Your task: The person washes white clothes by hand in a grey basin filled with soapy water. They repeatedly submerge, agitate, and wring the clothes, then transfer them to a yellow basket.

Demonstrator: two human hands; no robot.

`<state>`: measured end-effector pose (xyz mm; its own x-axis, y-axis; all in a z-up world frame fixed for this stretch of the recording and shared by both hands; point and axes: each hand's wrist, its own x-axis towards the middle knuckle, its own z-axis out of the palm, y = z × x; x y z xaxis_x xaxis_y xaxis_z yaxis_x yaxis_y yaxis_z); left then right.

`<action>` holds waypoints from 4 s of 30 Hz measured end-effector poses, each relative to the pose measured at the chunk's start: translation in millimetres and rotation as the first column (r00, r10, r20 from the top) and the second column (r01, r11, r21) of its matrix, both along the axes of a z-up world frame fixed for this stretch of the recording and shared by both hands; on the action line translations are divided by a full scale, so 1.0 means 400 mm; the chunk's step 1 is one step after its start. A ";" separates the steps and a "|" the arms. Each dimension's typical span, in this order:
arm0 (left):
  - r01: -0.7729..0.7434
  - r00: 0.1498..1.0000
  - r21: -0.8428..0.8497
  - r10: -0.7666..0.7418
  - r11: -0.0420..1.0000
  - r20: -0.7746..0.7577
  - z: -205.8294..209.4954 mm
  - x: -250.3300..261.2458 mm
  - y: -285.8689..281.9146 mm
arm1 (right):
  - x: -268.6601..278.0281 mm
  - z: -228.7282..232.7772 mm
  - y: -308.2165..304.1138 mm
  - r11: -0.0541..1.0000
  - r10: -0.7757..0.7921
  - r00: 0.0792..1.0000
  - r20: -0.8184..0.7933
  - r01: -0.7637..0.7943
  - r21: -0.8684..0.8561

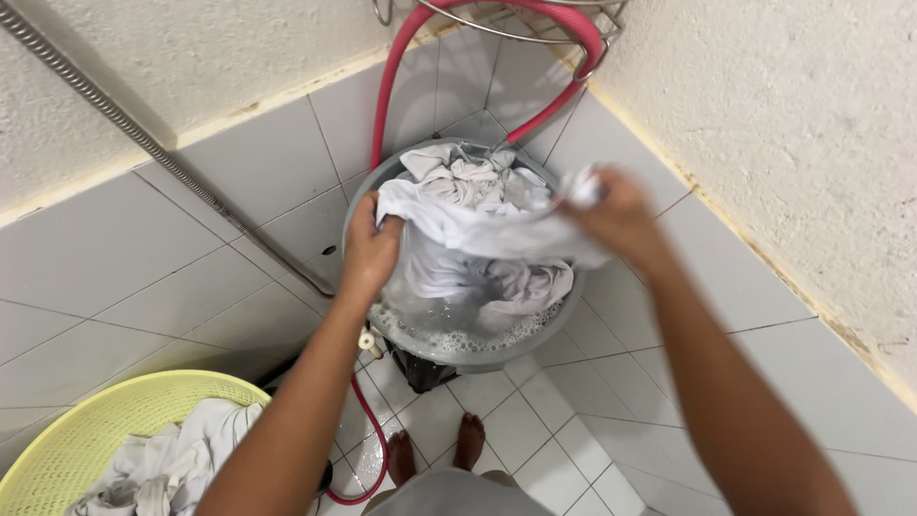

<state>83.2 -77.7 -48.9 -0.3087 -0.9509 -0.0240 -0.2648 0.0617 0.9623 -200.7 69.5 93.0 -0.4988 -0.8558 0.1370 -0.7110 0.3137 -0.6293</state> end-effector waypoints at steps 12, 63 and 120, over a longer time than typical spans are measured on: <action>0.596 0.347 0.168 -0.441 0.786 0.828 -0.469 -0.153 0.047 | 0.108 -0.606 -0.046 0.824 0.369 0.924 -0.098 -0.277 0.495; 0.785 0.515 0.053 -0.697 0.617 0.500 -0.005 -0.184 0.030 | 0.087 -0.345 0.011 0.899 0.246 0.690 0.681 -0.425 0.106; -0.004 0.669 0.064 0.051 0.998 -0.741 0.123 -0.168 0.256 | 0.276 -0.224 0.008 0.828 0.393 -0.269 0.879 0.518 -0.212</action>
